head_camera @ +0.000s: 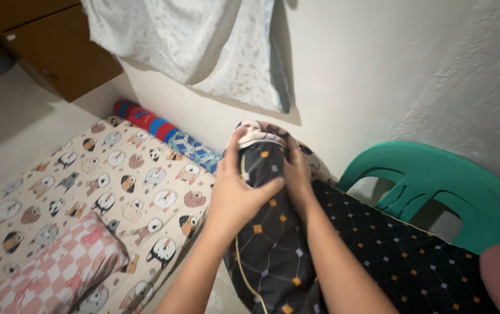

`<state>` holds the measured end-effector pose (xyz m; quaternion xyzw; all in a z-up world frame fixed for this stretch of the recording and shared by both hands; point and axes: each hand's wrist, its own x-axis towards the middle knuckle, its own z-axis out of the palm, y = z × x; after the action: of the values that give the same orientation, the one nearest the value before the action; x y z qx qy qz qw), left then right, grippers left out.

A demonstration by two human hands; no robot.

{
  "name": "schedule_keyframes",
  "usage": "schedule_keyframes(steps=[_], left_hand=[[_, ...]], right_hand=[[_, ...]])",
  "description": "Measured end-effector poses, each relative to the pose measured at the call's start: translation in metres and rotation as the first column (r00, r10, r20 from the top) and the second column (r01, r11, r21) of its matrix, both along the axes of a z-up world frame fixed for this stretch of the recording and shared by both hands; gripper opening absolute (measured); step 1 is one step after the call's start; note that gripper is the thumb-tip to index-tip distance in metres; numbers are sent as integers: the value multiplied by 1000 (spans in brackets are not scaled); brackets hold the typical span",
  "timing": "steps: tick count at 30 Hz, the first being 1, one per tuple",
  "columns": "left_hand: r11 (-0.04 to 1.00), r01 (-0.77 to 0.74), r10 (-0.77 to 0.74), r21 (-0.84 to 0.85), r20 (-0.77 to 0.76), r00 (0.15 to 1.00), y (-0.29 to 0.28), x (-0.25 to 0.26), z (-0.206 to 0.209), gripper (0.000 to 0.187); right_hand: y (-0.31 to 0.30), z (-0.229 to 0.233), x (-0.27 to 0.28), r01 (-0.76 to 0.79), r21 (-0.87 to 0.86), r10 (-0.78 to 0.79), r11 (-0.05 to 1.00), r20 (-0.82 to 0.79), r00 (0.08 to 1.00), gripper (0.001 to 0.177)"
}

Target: The person inserts a pillow into a pillowcase, aligns the corners, and smooths the fabric to fit the pillow properly.

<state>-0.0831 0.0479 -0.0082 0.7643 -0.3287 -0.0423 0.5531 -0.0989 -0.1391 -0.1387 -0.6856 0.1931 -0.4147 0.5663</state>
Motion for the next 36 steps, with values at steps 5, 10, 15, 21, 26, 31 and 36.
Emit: schedule_keyframes(steps=[5, 10, 15, 21, 26, 31, 36], left_hand=[[989, -98, 107, 111, -79, 991, -1, 14, 4, 62], [988, -3, 3, -155, -2, 1000, -21, 27, -1, 54], [935, 87, -80, -343, 34, 996, -57, 23, 13, 44], [826, 127, -169, -549, -27, 985, -79, 55, 32, 41], [761, 223, -253, -609, 39, 967, -79, 69, 39, 38], [702, 311, -398, -641, 9, 917, -71, 76, 47, 35], [627, 416, -543, -658, 13, 840, -59, 103, 74, 33]], right_hand=[[-7, -35, -18, -113, -136, 106, 984, -63, 992, 55], [-25, -63, -77, -101, 516, 397, 851, -506, 766, 76], [-29, -96, -85, -396, 756, 655, 522, -57, 753, 77], [-42, -38, -64, -172, 416, 290, 893, -239, 927, 80], [-9, 55, -56, -80, -88, 73, 993, -83, 994, 93], [-53, 34, -44, 121, 88, -105, 989, -167, 980, 86], [-142, -110, -56, -38, -468, -169, 883, -392, 904, 69]])
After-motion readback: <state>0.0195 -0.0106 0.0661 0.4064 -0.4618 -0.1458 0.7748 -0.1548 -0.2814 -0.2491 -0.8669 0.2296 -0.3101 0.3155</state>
